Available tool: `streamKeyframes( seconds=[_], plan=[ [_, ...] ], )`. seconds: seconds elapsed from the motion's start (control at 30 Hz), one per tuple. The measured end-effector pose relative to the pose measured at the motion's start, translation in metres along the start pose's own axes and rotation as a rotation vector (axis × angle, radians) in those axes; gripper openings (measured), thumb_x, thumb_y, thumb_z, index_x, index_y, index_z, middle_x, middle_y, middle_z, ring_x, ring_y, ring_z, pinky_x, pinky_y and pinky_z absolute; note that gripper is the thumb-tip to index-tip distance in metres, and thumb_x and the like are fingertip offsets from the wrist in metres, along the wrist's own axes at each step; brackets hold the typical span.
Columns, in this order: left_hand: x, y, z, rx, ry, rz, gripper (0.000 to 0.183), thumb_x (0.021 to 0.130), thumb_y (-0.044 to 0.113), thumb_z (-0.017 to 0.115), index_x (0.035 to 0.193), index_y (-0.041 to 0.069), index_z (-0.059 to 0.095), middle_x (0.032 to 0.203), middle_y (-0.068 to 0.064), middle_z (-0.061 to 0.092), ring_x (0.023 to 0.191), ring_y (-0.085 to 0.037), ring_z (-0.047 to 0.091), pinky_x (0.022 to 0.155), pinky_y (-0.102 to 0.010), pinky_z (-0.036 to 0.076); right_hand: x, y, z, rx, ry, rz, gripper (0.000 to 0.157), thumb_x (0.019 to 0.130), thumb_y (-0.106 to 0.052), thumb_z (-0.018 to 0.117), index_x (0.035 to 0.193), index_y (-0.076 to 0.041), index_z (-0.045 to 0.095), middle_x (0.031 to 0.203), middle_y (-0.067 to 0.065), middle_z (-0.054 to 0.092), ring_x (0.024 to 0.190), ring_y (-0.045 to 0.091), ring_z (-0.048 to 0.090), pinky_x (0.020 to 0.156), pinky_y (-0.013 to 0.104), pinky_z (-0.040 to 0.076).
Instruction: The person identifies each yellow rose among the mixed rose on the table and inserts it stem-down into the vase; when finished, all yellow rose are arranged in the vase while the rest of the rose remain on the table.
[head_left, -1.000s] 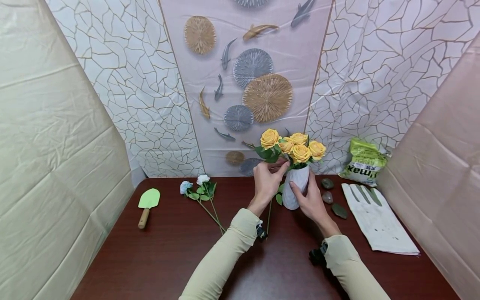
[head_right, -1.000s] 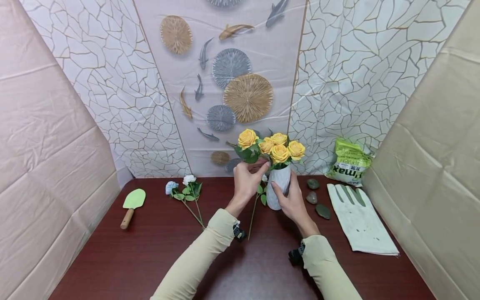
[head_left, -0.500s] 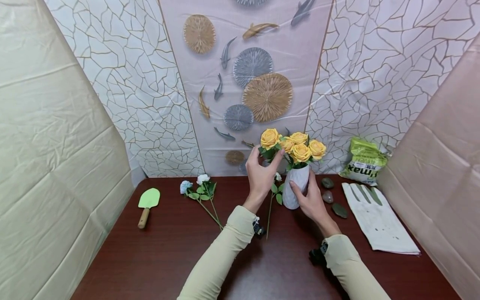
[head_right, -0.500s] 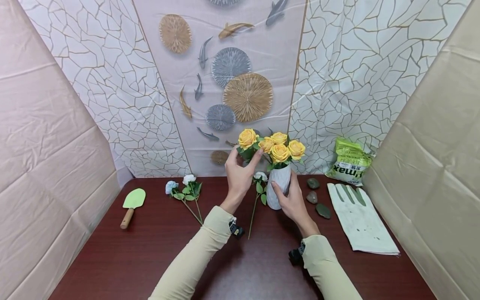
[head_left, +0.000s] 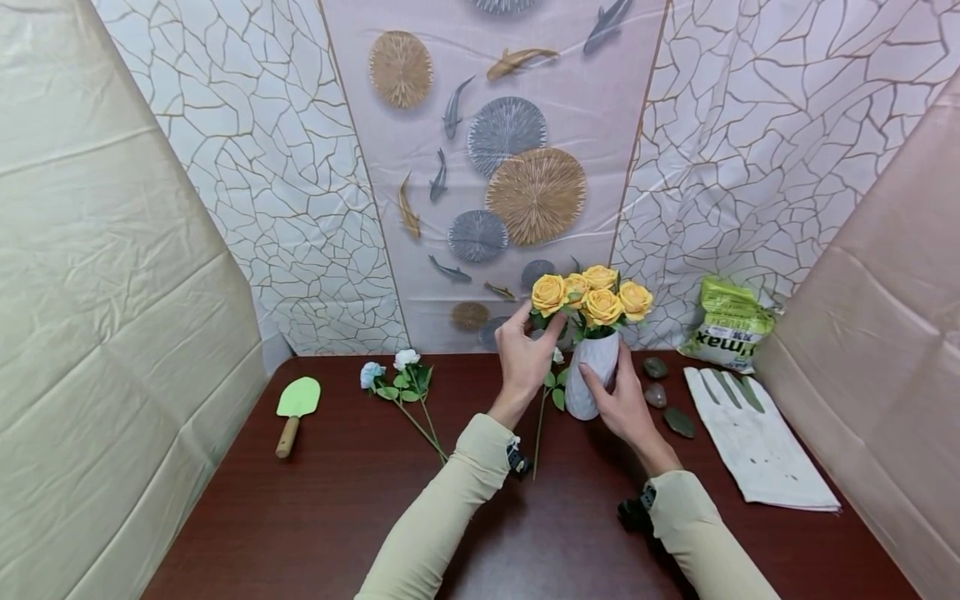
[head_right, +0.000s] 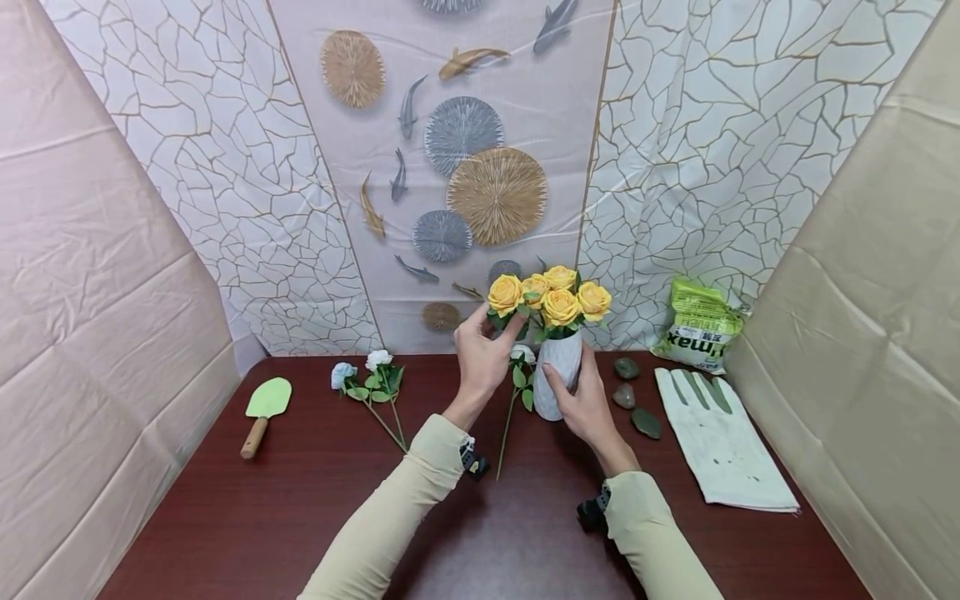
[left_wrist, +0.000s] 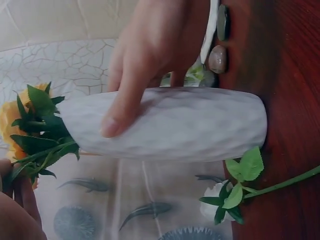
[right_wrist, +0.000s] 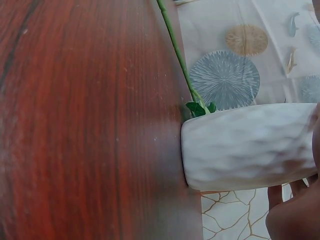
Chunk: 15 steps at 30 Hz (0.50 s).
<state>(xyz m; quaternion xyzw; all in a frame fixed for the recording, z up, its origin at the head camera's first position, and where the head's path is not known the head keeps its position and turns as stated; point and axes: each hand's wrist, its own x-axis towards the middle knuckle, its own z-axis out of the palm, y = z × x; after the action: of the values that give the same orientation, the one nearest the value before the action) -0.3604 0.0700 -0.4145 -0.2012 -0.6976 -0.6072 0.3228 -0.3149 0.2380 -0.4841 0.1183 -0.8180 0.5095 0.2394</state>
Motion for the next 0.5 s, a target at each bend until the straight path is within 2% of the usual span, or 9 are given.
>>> streamKeyframes(
  seconds=[0.1,0.2,0.3,0.43,0.5],
  plan=[
    [-0.003,-0.006,0.003,0.015,-0.037,-0.005,0.028,0.092,0.033,0.075,0.119,0.030,0.072,0.105,0.005,0.078,0.082,-0.002,0.071,0.076,-0.032,0.061,0.001,0.015,0.003,-0.003,0.008,0.009,0.078,0.099,-0.028,0.064,0.160,-0.021,0.016,0.147,0.013,0.046,0.126,0.026,0.053,0.098,0.045,0.045],
    [-0.006,-0.011,0.007,0.028,-0.074,-0.008,0.025,0.093,0.034,0.073,0.118,0.027,0.073,0.098,0.002,0.078,0.078,-0.002,0.071,0.077,-0.034,0.062,0.003,0.030,0.007,-0.015,0.016,0.018,0.078,0.099,-0.032,0.065,0.159,-0.031,0.016,0.148,0.008,0.046,0.127,0.022,0.053,0.099,0.044,0.045],
    [-0.006,-0.015,0.009,0.035,-0.087,-0.005,0.023,0.094,0.034,0.072,0.116,0.026,0.073,0.095,0.001,0.078,0.076,-0.002,0.071,0.077,-0.029,0.062,0.004,0.036,0.008,-0.012,0.011,0.022,0.079,0.098,-0.032,0.065,0.159,-0.035,0.015,0.150,0.006,0.045,0.128,0.021,0.052,0.100,0.044,0.045],
    [-0.003,-0.018,0.013,0.037,-0.096,0.010,0.030,0.094,0.034,0.072,0.124,0.029,0.070,0.109,0.002,0.077,0.091,-0.002,0.072,0.081,-0.020,0.059,0.005,0.035,0.008,-0.002,0.018,0.012,0.080,0.098,-0.032,0.066,0.159,-0.033,0.015,0.152,0.005,0.043,0.130,0.022,0.050,0.102,0.046,0.043],
    [0.000,-0.018,0.015,0.042,-0.106,0.022,0.033,0.094,0.034,0.073,0.127,0.030,0.069,0.113,0.003,0.076,0.095,-0.002,0.072,0.083,-0.018,0.058,0.004,0.027,0.006,0.000,0.025,0.011,0.080,0.098,-0.029,0.067,0.160,-0.029,0.017,0.151,0.007,0.044,0.130,0.023,0.050,0.102,0.041,0.043]
  ],
)
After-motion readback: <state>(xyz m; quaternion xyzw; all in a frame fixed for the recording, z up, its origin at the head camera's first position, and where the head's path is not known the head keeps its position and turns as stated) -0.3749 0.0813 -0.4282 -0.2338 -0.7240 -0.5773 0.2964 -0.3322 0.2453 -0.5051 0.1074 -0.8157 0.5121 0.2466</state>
